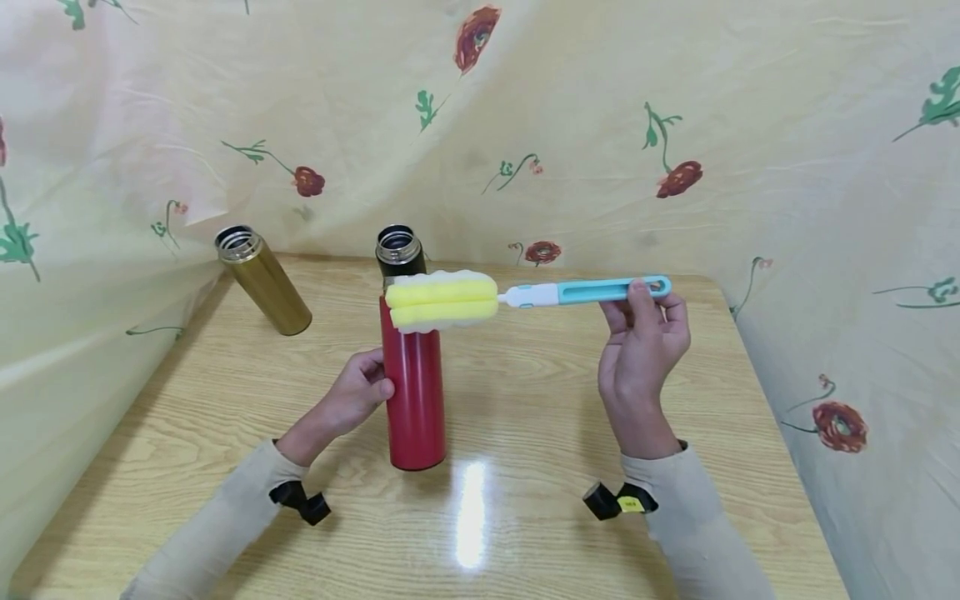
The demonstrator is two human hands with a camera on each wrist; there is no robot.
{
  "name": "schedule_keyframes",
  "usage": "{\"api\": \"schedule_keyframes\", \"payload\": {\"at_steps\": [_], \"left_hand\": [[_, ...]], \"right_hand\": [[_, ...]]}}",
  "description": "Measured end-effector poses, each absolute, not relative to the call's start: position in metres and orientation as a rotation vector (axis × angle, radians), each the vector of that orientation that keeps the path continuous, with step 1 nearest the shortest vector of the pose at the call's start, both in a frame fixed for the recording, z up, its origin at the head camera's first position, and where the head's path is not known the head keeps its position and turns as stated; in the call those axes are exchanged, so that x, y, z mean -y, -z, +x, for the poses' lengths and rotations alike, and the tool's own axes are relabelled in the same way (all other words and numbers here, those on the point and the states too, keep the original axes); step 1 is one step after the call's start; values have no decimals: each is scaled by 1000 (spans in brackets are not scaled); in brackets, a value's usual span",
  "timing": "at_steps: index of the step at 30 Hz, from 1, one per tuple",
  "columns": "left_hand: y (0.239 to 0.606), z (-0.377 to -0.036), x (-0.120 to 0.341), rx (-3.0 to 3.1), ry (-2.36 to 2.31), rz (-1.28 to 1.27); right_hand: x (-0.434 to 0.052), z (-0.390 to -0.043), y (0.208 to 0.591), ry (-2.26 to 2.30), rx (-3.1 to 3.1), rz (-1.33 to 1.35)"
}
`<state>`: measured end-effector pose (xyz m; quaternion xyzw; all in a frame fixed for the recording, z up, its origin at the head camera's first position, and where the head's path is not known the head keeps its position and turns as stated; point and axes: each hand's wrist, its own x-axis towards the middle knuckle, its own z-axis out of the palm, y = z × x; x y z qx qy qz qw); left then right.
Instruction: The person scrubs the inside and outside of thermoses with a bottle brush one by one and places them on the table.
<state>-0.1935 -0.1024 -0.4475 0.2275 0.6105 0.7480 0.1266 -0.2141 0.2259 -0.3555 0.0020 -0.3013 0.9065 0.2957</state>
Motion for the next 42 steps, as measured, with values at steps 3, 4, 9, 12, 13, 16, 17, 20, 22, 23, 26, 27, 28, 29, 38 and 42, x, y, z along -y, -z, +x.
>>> {"api": "schedule_keyframes", "payload": {"at_steps": [3, 4, 9, 12, 13, 16, 17, 20, 22, 23, 26, 27, 28, 29, 38, 42], "left_hand": [[448, -194, 104, -1793, -2157, 668], [447, -194, 104, -1802, -2147, 666], [447, -193, 106, -1814, -2116, 639], [447, -192, 107, -1781, -2119, 653], [447, -192, 107, -1766, -2123, 667], [446, -192, 106, -1685, -2153, 716], [446, -192, 106, -1654, -2164, 733], [446, -191, 105, -1546, -2199, 774], [446, -191, 105, -1508, -2209, 781], [446, -191, 106, -1500, -2212, 780], [448, -191, 107, -1550, -2207, 766], [448, -191, 107, -1582, -2203, 756], [448, -191, 107, -1614, -2199, 747], [448, -192, 108, -1642, -2196, 738], [450, -194, 107, -1690, -2241, 735], [452, -197, 108, -1688, -2252, 747]], "right_hand": [[-226, -214, 356, -2403, 806, 10], [-226, -214, 355, -2399, 809, 12], [-225, -215, 356, -2387, 820, 15], [-225, -215, 357, -2381, 819, 11], [-225, -215, 357, -2381, 818, 11], [-225, -216, 358, -2375, 822, 12], [-225, -216, 358, -2373, 824, 13], [-225, -216, 358, -2372, 831, 16], [-225, -216, 359, -2373, 836, 17], [-225, -216, 359, -2375, 835, 16], [-226, -215, 359, -2382, 837, 12], [-226, -215, 359, -2384, 836, 7], [-226, -215, 359, -2387, 836, 3], [-227, -214, 359, -2391, 832, 0], [-230, -208, 359, -2413, 826, -39], [-232, -204, 362, -2415, 852, -38]]}}
